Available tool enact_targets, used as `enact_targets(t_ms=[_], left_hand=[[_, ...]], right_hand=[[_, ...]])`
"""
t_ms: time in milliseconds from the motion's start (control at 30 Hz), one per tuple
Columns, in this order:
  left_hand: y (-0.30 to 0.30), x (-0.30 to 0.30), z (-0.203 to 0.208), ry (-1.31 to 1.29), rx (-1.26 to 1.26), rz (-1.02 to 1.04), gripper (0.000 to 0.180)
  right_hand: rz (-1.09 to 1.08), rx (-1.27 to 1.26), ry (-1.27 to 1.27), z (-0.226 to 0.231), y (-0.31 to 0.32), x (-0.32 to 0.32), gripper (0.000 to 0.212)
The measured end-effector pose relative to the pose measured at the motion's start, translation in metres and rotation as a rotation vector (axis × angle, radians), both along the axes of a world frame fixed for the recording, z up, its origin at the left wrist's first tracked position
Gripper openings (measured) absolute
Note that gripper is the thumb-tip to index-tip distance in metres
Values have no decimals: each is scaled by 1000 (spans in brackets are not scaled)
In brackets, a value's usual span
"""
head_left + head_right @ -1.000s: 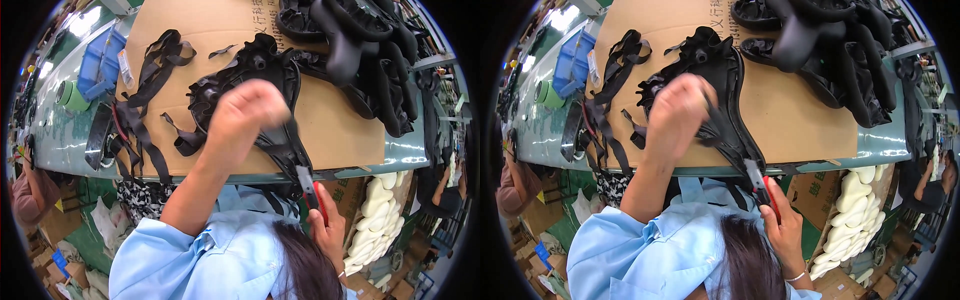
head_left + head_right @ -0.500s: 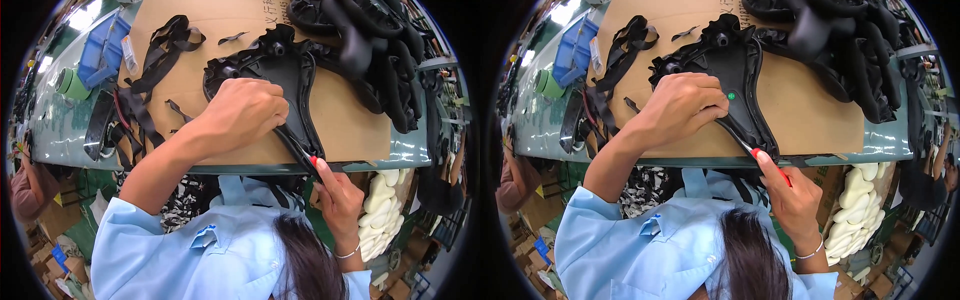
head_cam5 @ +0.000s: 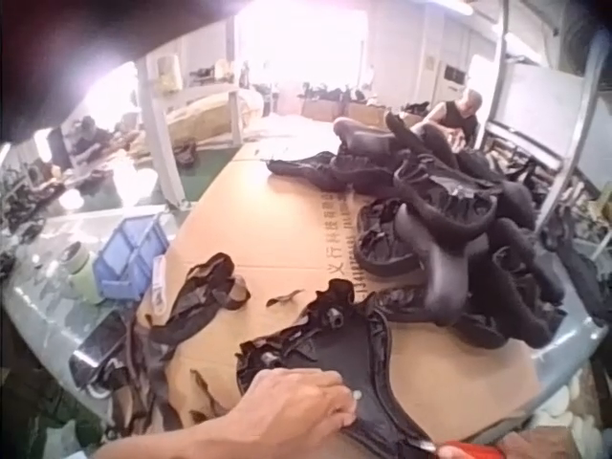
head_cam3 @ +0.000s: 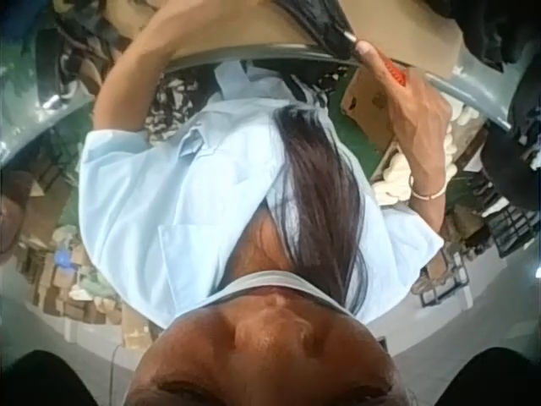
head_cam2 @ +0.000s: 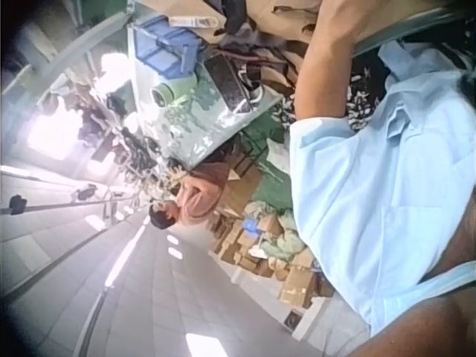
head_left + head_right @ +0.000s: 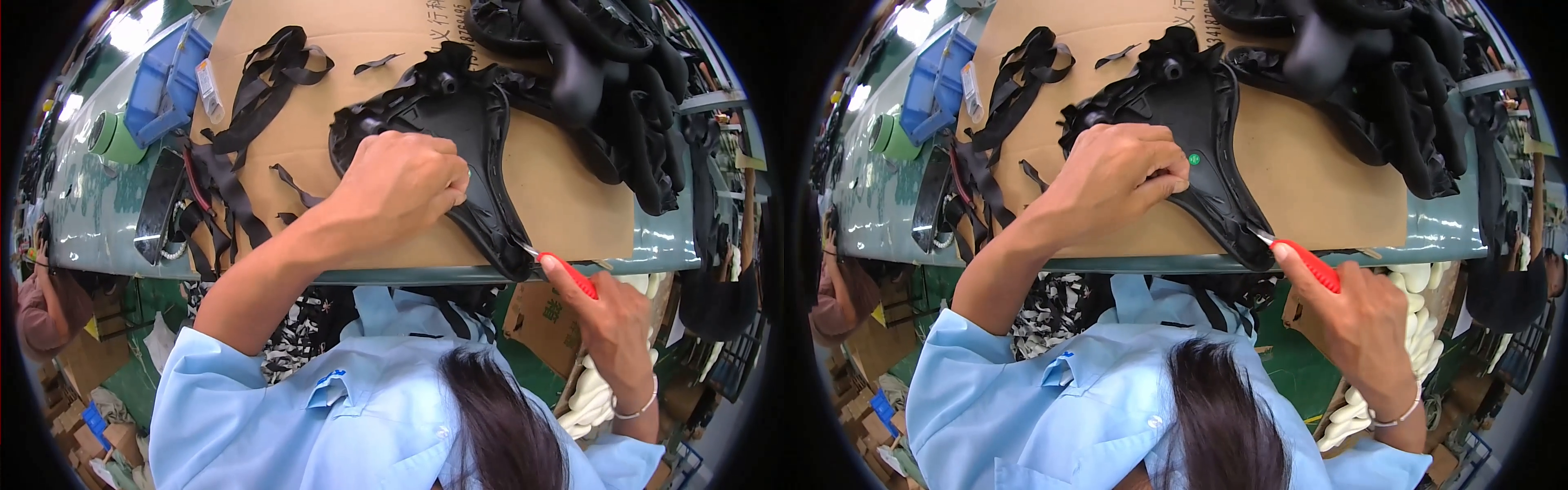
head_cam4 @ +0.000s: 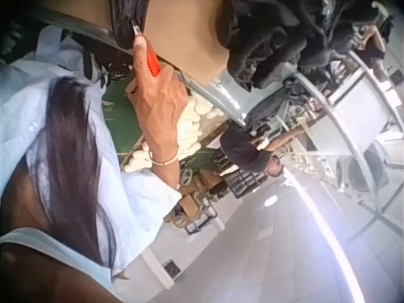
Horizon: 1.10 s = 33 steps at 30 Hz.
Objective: Trim excess fabric or material from the base of bicycle seats using a utility knife.
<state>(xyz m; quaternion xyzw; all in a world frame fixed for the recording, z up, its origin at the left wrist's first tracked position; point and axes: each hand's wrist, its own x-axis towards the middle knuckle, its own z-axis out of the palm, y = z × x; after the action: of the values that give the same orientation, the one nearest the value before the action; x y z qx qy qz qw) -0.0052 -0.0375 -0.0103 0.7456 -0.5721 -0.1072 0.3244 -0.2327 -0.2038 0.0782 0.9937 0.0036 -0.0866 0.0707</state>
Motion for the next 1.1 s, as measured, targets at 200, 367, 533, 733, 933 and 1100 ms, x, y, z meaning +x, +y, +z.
enact_targets(t_ms=[200, 367, 533, 733, 933, 1100], left_hand=[[-15, -27, 3, -68, 49, -72, 12], [-42, -4, 3, 366, 190, -239, 14], [-49, 2, 12, 530, 291, -125, 20], [-43, 1, 5, 480, 215, -85, 19], [-48, 3, 5, 518, 214, -58, 20], [-46, 14, -2, 993, 61, -84, 18]], right_hand=[[-388, 638, -414, -39, -12, -26, 57], [-950, 1592, -446, -60, 44, -21, 55], [-1114, 1837, -325, -61, 63, -13, 52], [-1080, 1779, -234, -56, 65, -2, 51], [-1048, 1734, -129, -51, 82, 13, 52], [-917, 1885, 109, -42, 72, 5, 55]])
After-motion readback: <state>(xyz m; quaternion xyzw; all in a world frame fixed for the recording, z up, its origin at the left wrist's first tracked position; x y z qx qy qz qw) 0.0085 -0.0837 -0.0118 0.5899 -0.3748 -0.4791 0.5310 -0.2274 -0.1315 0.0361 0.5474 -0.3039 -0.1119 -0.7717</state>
